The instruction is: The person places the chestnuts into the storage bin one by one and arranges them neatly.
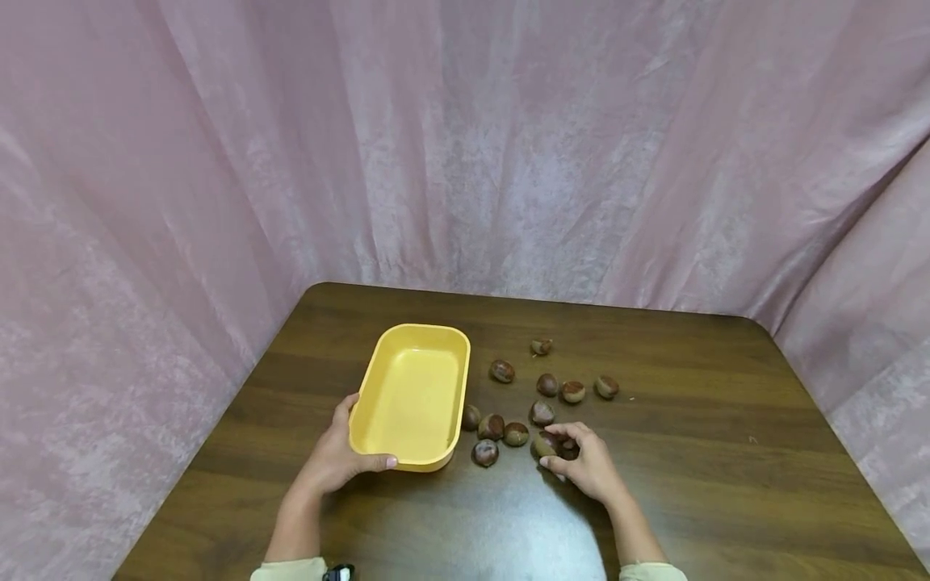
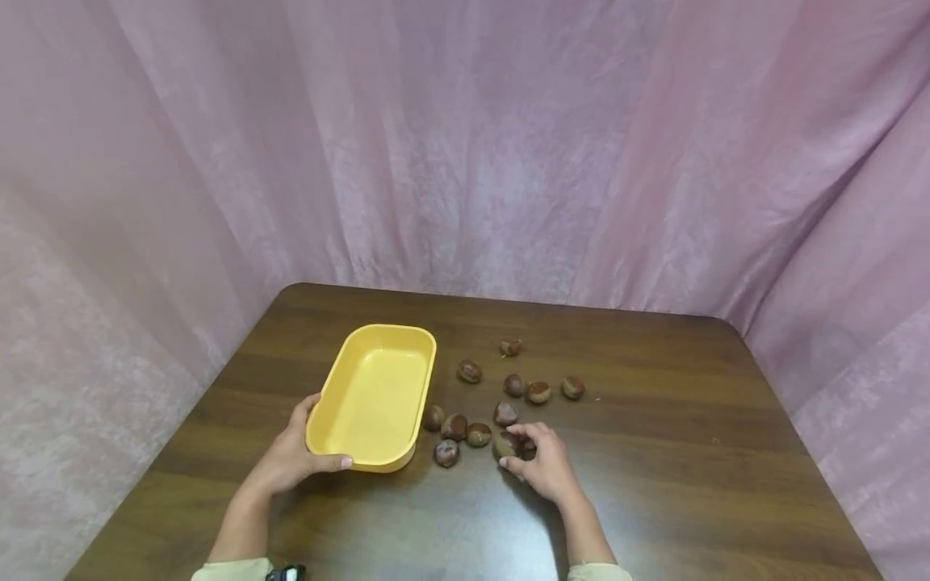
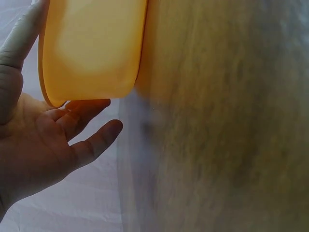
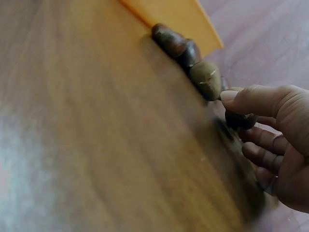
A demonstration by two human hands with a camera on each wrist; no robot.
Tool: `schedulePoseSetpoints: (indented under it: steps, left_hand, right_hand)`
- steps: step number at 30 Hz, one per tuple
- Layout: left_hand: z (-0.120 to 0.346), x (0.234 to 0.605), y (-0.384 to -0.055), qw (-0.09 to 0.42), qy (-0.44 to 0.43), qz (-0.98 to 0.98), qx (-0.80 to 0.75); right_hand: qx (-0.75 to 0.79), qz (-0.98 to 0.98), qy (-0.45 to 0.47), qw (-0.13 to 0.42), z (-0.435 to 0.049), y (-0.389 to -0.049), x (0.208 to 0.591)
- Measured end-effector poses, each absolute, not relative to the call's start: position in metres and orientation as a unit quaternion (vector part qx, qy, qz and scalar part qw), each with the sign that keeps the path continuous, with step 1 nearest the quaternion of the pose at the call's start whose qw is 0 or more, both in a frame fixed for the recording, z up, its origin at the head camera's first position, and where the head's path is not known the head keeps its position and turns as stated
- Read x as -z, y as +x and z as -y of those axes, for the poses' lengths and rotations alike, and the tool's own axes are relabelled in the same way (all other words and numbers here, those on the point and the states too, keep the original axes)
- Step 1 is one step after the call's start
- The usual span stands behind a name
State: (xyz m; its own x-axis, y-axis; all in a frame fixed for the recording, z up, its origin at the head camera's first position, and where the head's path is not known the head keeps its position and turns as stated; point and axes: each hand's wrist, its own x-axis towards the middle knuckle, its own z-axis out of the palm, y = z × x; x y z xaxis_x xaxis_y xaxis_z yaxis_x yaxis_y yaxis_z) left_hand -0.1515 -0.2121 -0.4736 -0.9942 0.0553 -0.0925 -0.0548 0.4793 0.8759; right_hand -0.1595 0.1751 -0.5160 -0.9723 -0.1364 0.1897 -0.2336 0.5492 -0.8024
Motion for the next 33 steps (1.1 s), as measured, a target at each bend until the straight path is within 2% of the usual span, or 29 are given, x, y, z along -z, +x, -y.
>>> schedulePoseSetpoints:
  steps: [7,22,33]
  left_hand:
    - [0.211,0.471,-0.150,0.056,0.001,-0.858,-0.511]
    - [0.209,0.472,-0.151,0.048,-0.007,-0.867,-0.497]
    - [0.198,0.469,-0.147,0.057,-0.009,-0.855,-0.515]
  right_hand:
    - [-0.519,0.851,0.082,0.013,-0.179,-0.160,0.503]
    - [-0.531,0.833,0.154,-0.029,-0.161,-0.190,0.475]
    - [-0.507,0.838,0.199,-0.037,-0.141,-0.209,0.458]
